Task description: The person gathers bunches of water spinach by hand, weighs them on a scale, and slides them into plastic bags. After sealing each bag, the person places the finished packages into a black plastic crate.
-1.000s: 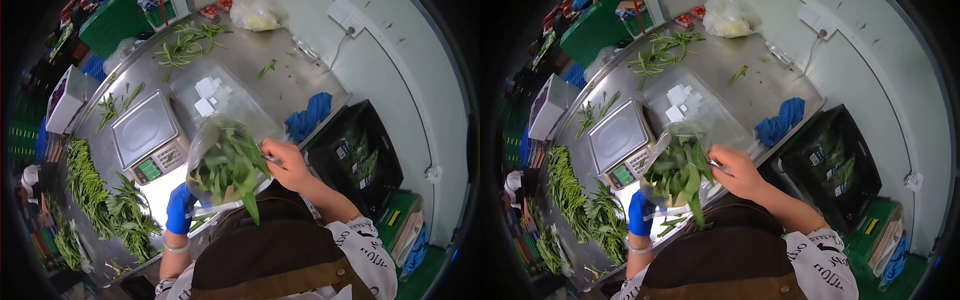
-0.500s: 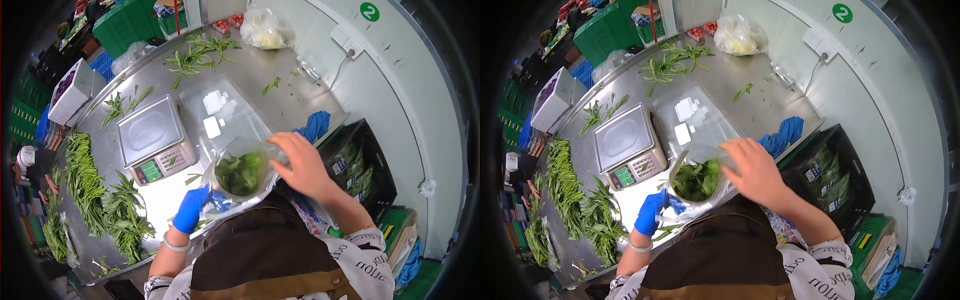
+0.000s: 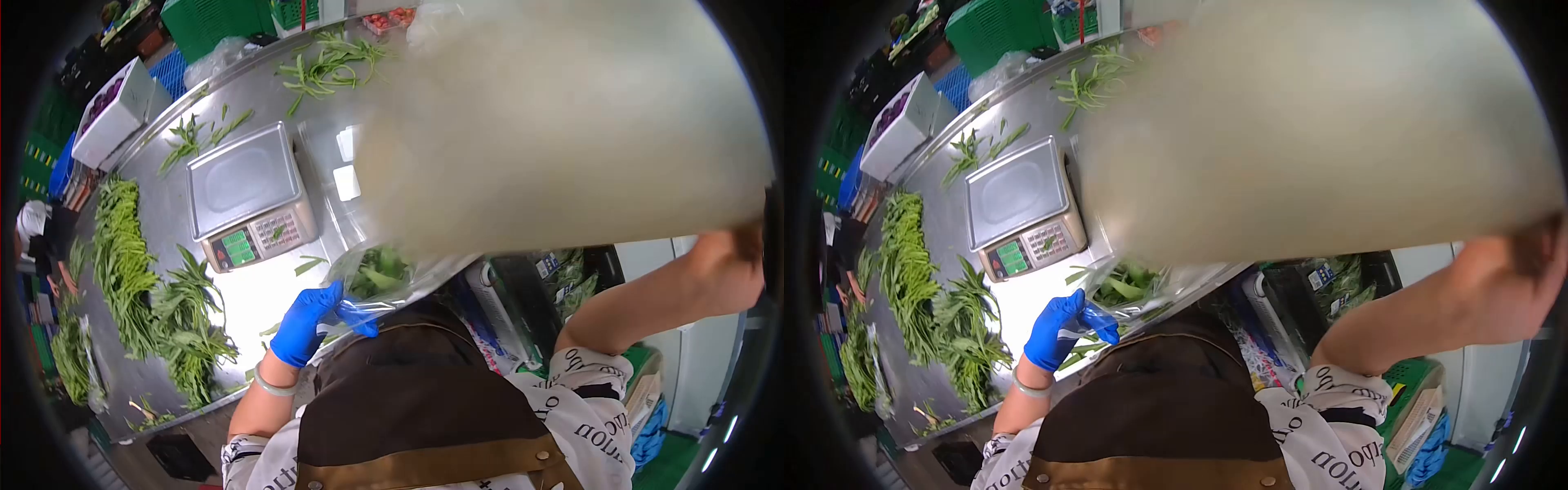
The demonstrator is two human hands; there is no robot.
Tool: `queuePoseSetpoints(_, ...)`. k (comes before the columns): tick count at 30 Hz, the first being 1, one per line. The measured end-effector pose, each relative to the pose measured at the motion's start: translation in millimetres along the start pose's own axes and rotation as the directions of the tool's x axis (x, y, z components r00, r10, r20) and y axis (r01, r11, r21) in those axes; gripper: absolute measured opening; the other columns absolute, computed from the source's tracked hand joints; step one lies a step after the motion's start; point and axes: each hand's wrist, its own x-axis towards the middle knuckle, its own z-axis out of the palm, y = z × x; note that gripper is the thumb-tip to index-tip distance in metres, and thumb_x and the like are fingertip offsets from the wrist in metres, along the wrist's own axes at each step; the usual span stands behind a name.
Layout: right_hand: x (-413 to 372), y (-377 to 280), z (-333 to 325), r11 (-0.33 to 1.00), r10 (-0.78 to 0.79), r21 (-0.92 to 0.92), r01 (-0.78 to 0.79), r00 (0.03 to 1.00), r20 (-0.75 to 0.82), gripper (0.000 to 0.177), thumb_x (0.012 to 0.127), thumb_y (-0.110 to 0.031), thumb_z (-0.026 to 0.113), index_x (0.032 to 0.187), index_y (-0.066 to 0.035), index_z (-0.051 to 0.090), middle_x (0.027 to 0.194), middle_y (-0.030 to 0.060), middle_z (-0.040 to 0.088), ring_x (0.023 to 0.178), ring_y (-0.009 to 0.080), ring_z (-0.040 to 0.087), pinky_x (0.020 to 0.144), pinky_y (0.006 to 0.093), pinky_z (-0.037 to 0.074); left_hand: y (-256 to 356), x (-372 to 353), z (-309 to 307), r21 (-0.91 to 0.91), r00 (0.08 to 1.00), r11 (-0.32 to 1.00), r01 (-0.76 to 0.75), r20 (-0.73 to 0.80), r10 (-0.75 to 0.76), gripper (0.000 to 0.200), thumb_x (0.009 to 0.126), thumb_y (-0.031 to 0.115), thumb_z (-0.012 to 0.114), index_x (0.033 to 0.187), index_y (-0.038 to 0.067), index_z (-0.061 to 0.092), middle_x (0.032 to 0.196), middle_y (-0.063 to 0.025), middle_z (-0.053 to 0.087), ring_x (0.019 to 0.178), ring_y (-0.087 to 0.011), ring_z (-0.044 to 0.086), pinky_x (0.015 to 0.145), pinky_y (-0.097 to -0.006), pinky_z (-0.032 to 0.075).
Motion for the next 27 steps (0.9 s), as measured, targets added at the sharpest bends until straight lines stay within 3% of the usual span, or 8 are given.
queuePoseSetpoints(3, -4.1, 11.7, -24.5, 0.996, -0.082, -0.063, 0.069, 0.964, -0.253, 0.007, 0.09, -0.004, 0.051, 0.097, -0.002, 0.054, 0.096, 0.0093, 0.057, 0.091, 0.0183, 0.054, 0.084, 0.0348, 0.045, -8.9, -11.7, -4.7, -0.075, 0.998, 0.997, 0.034, 0.049, -0.031, 0.053, 0.097, 0.036, 0.043, 0.087, -0.011, 0.065, 0.082, -0.0247, 0.067, 0.074, -0.0342, 0.065, 0.077, -0.0406, 0.051)
queuePoseSetpoints(6, -81.8, 54.6, -21.9, 0.911, -0.003, -0.411, -0.045, 0.993, -0.115, 0.012, 0.092, -0.001, 0.052, 0.102, 0.0, 0.058, 0.094, 0.0103, 0.062, 0.081, 0.0136, 0.06, 0.074, 0.0295, 0.051, -10.1, -17.4, -7.1, -0.068, 0.996, 0.996, 0.054, 0.077, -0.049, 0.051, 0.097, 0.036, 0.043, 0.09, -0.01, 0.064, 0.083, -0.0241, 0.067, 0.075, -0.0324, 0.066, 0.079, -0.0375, 0.05)
queuePoseSetpoints(9, -129.3, 83.7, 30.6, 0.753, 0.349, -0.656, 0.06, 0.808, 0.475, 0.032, 0.069, -0.006, 0.069, 0.1, -0.003, 0.062, 0.103, 0.0148, 0.06, 0.106, 0.0319, 0.053, 0.097, 0.0369, 0.04, -11.6, -18.6, -10.8, 0.002, 0.995, 0.998, 0.057, 0.081, -0.056, 0.053, 0.097, 0.037, 0.042, 0.09, -0.01, 0.064, 0.084, -0.023, 0.067, 0.076, -0.0309, 0.066, 0.08, -0.0361, 0.049)
queuePoseSetpoints(16, -192.0, 135.5, 109.2, 0.601, 0.642, -0.189, -0.777, 0.328, 0.693, 0.033, 0.073, -0.011, 0.072, 0.102, 0.002, 0.063, 0.104, 0.0084, 0.065, 0.098, 0.017, 0.058, 0.09, 0.0314, 0.044, -2.3, 10.6, -31.1, 0.279, 0.998, 0.958, -0.06, 0.047, 0.048, 0.045, 0.096, 0.039, 0.046, 0.092, 0.0, 0.067, 0.088, -0.0097, 0.069, 0.081, -0.0187, 0.06, 0.084, -0.0312, 0.044)
queuePoseSetpoints(18, -184.4, 144.0, 120.6, 0.49, 0.808, -0.295, -0.82, 0.301, 0.507, 0.021, 0.076, -0.007, 0.07, 0.094, 0.002, 0.066, 0.095, 0.0084, 0.068, 0.093, 0.0169, 0.061, 0.088, 0.0321, 0.046, 19.0, 27.7, -33.9, -0.142, 0.964, 0.954, -0.265, -0.001, 0.268, 0.038, 0.096, 0.031, 0.047, 0.101, -0.005, 0.059, 0.099, -0.0168, 0.066, 0.092, -0.0295, 0.063, 0.086, -0.0384, 0.047)
queuePoseSetpoints(21, -166.4, 105.5, 106.0, 0.576, 0.751, 0.007, -0.818, 0.532, 0.391, 0.01, 0.074, -0.004, 0.069, 0.083, 0.0, 0.068, 0.085, 0.008, 0.068, 0.087, 0.0209, 0.062, 0.083, 0.0339, 0.048, 59.6, 2.7, -14.6, -0.131, 0.916, 0.907, -0.401, -0.088, 0.392, 0.027, 0.095, 0.018, 0.048, 0.103, -0.006, 0.058, 0.103, -0.0179, 0.064, 0.096, -0.0276, 0.063, 0.087, -0.0395, 0.049)
queuePoseSetpoints(23, -173.8, 93.0, 68.1, 0.869, 0.2, 0.295, -0.397, 0.827, 0.525, 0.013, 0.071, -0.005, 0.068, 0.084, -0.003, 0.07, 0.091, 0.0049, 0.068, 0.091, 0.0224, 0.06, 0.082, 0.0312, 0.047, 22.5, -20.4, -18.8, 0.196, 0.878, 0.881, -0.43, -0.135, 0.459, 0.027, 0.093, 0.018, 0.05, 0.099, -0.006, 0.06, 0.095, -0.0144, 0.065, 0.091, -0.0228, 0.063, 0.083, -0.0327, 0.049)
queuePoseSetpoints(27, -260.2, 65.8, 15.1, 0.98, 0.182, -0.07, -0.185, 0.708, 0.682, 0.02, 0.07, -0.013, 0.072, 0.09, -0.009, 0.071, 0.107, 0.0059, 0.065, 0.111, 0.0303, 0.051, 0.09, 0.0372, 0.044, -59.0, -65.5, 1.5, 0.304, 0.985, 0.952, 0.026, -0.169, 0.026, 0.033, 0.093, 0.022, 0.049, 0.097, -0.007, 0.064, 0.096, -0.0177, 0.068, 0.091, -0.019, 0.064, 0.081, -0.0297, 0.049)
